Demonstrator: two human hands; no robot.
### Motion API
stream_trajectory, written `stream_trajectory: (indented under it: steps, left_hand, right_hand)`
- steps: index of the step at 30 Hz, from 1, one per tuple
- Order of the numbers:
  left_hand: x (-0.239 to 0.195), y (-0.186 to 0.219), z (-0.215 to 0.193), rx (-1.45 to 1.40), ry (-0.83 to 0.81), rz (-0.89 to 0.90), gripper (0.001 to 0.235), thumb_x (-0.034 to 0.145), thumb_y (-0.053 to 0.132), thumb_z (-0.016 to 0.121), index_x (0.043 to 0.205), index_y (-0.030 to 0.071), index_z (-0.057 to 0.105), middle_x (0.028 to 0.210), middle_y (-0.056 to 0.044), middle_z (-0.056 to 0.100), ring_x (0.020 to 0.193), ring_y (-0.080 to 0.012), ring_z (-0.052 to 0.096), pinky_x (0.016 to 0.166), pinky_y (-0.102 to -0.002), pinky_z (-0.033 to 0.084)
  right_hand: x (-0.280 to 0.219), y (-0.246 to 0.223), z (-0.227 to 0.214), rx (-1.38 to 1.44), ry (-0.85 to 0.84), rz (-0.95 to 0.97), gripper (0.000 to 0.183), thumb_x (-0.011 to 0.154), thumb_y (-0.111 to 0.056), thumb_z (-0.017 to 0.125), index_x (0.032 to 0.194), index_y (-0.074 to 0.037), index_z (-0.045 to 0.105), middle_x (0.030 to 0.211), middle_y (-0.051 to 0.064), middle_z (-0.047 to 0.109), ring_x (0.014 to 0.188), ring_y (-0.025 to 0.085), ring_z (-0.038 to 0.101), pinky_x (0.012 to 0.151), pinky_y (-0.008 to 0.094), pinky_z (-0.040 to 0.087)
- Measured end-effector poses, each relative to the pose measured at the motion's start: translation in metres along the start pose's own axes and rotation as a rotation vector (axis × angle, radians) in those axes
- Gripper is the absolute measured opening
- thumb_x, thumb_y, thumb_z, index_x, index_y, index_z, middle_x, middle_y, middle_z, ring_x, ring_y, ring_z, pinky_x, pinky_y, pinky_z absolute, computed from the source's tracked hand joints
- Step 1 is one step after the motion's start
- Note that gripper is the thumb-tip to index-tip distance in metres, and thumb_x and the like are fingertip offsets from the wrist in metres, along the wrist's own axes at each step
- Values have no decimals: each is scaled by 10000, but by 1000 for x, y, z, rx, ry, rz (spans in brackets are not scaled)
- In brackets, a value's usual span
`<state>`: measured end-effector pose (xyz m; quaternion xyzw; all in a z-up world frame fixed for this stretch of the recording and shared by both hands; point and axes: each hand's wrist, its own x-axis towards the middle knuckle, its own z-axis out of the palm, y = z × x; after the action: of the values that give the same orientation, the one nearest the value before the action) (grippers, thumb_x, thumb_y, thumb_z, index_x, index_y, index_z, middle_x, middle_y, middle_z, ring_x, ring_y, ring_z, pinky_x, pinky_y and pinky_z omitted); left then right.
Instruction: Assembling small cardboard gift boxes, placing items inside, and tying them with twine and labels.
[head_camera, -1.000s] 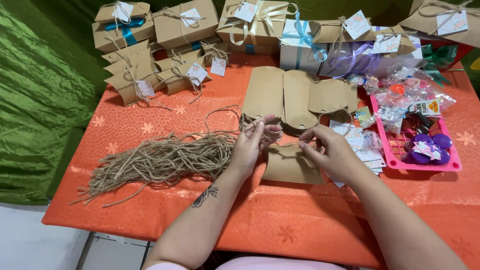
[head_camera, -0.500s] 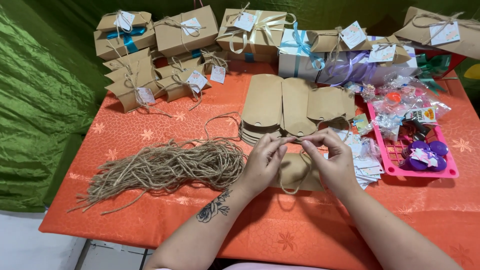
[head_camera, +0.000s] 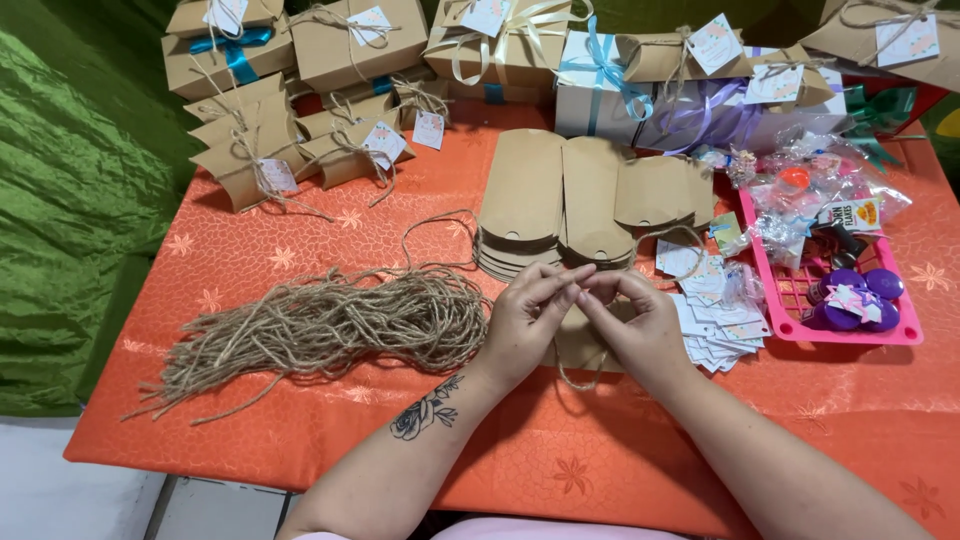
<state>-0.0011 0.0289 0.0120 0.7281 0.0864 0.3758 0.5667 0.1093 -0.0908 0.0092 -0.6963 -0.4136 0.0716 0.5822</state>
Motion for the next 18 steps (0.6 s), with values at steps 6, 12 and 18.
stream_trajectory:
  steps: [6, 12, 18]
  left_hand:
    - [8, -4, -14, 29, 148, 126, 240, 1032, 197, 627, 1228, 186, 764, 910, -7, 567, 734, -45, 416, 635, -184, 390]
    - [14, -3, -32, -249, 315, 75, 258, 1108, 196, 492, 1229, 87, 693, 1322, -138, 625, 583, -74, 625, 499, -217, 541]
    - [19, 16, -42, -209, 384, 261, 315, 1126, 160, 440, 1359, 4, 585, 1435, -195, 552, 1186, -268, 679, 1010, -359, 599]
  right_hand:
    - [20, 15, -24, -374, 98, -359, 232, 825, -52, 727, 984, -217, 763, 784, -43, 653, 863, 210, 590, 947, 353, 400]
    - [38, 17, -57, -355, 163, -230, 171, 877, 19, 737, 985, -104, 784, 919, 63, 602, 843, 205, 542, 813, 332, 469]
    - [39, 4, -67, -57, 72, 35, 214, 916, 44, 649, 1044, -85, 762, 851, 57, 587, 747, 130, 617, 727, 267, 509]
